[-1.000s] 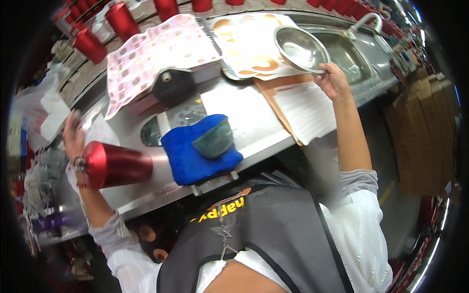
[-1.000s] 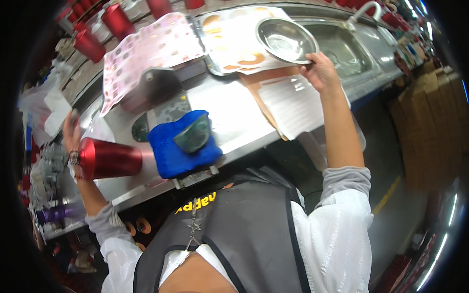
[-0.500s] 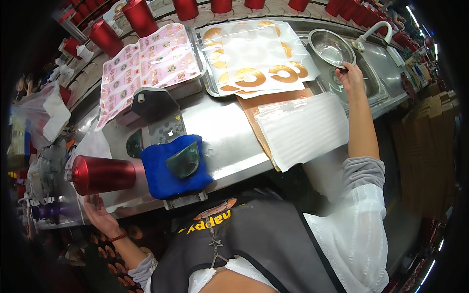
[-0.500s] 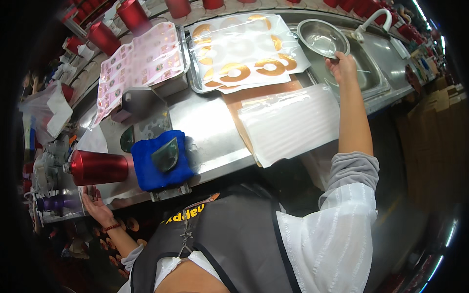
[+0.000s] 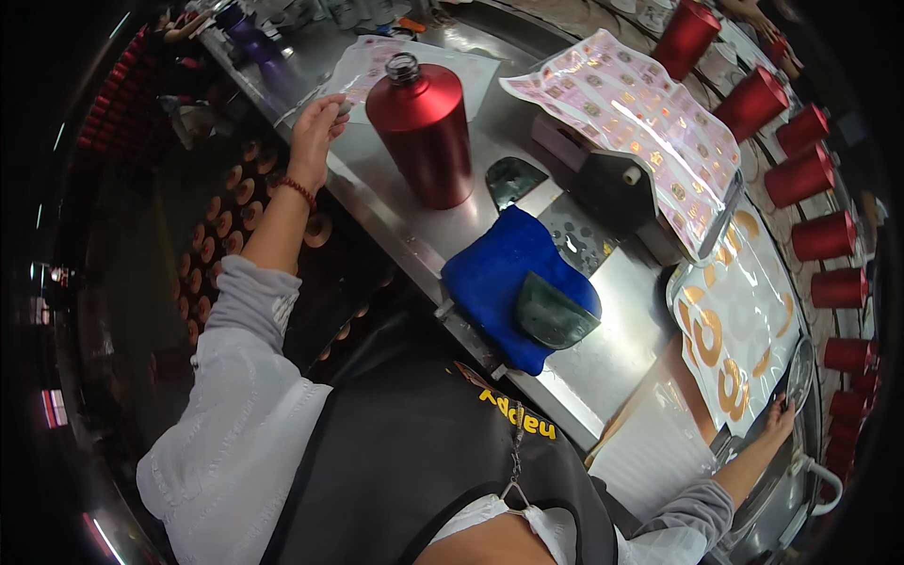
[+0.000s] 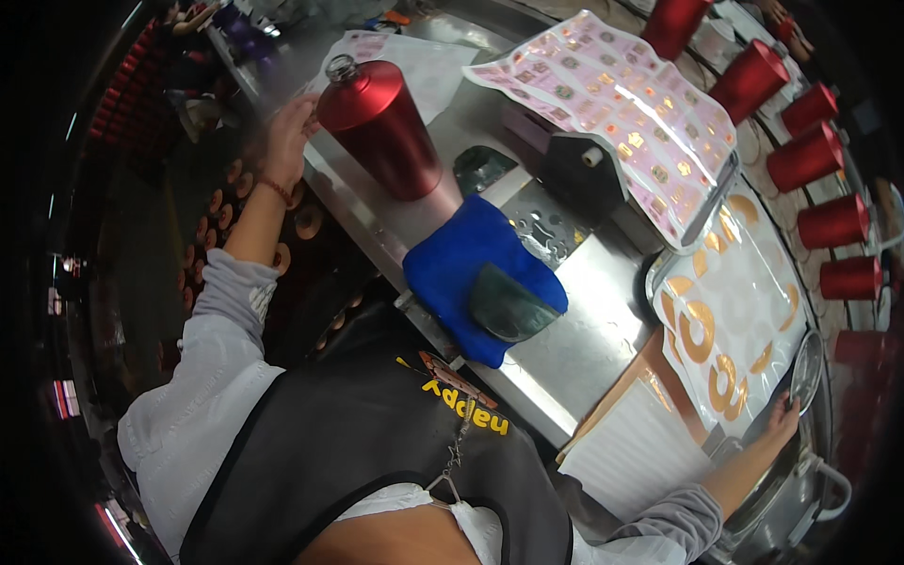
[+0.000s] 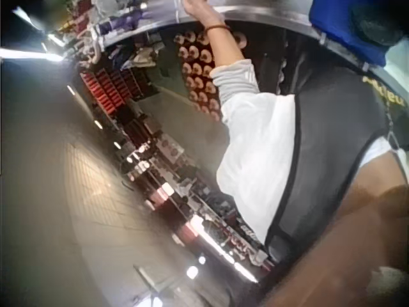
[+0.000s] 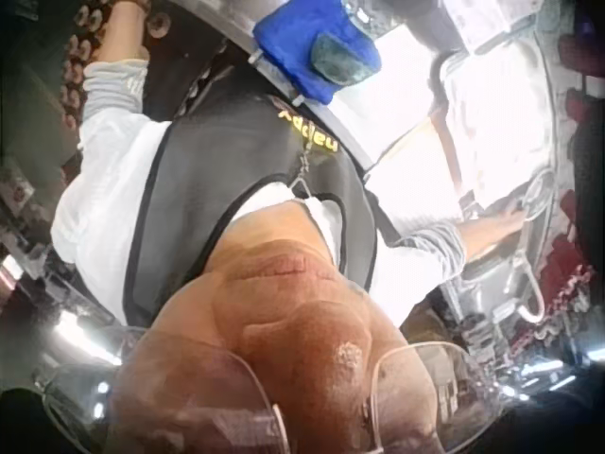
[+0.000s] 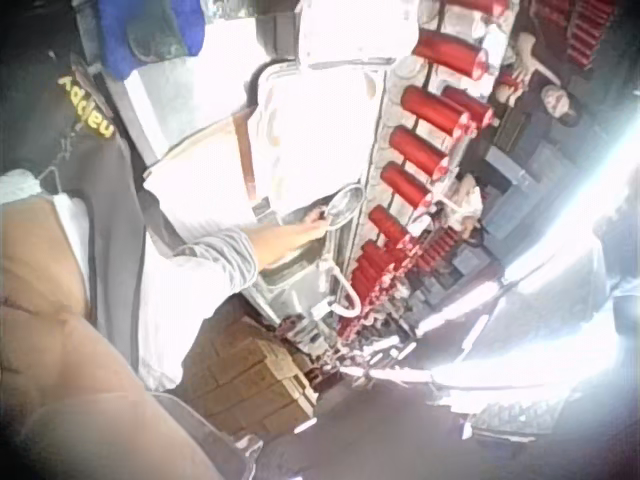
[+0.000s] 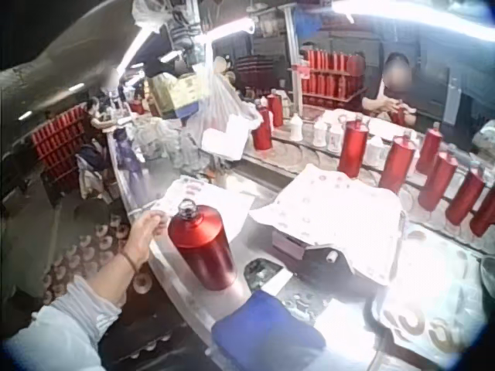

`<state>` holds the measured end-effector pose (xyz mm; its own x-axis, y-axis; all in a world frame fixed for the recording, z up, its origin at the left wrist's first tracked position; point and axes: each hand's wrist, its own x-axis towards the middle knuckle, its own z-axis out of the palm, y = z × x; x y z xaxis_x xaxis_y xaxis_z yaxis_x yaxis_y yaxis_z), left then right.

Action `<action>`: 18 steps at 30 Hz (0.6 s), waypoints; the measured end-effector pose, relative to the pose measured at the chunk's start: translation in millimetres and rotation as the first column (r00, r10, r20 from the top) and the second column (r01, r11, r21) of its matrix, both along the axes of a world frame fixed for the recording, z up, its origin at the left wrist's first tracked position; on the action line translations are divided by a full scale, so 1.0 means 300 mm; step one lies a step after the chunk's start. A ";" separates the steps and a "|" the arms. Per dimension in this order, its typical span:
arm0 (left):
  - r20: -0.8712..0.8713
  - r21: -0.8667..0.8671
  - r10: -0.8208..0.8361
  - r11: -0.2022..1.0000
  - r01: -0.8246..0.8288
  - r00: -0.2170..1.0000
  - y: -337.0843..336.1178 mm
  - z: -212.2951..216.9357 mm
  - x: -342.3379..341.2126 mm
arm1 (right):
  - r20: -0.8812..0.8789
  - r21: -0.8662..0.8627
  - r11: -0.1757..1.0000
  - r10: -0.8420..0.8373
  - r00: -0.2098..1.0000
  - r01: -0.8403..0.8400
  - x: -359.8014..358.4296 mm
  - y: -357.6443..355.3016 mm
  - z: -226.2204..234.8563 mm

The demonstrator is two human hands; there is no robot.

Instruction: The person applies a gold circular sticker to the neck of a red cylindrical container, then wraps a red label around the body of the container and smooths it. The person uses a green abrasive pad to rub the container's surface and a blue cloth to wipe it. The finished container is placed on a tray with other similar containers.

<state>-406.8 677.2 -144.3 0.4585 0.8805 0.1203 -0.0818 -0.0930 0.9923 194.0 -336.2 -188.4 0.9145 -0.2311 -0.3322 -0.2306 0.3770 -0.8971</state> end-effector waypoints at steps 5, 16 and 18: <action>-0.324 0.194 0.259 0.960 -0.204 0.910 0.213 0.129 -0.031 | -0.002 0.038 0.999 0.013 1.000 -0.013 -0.089 0.297 -0.179; -0.772 0.474 0.457 0.877 -0.078 0.443 0.543 -0.006 0.087 | 0.036 0.243 0.964 -0.126 0.991 0.113 -0.173 0.315 -0.017; -0.863 0.434 0.402 0.900 0.040 0.305 0.570 0.037 0.177 | -0.022 0.254 0.948 -0.194 0.981 0.193 -0.271 0.331 -0.067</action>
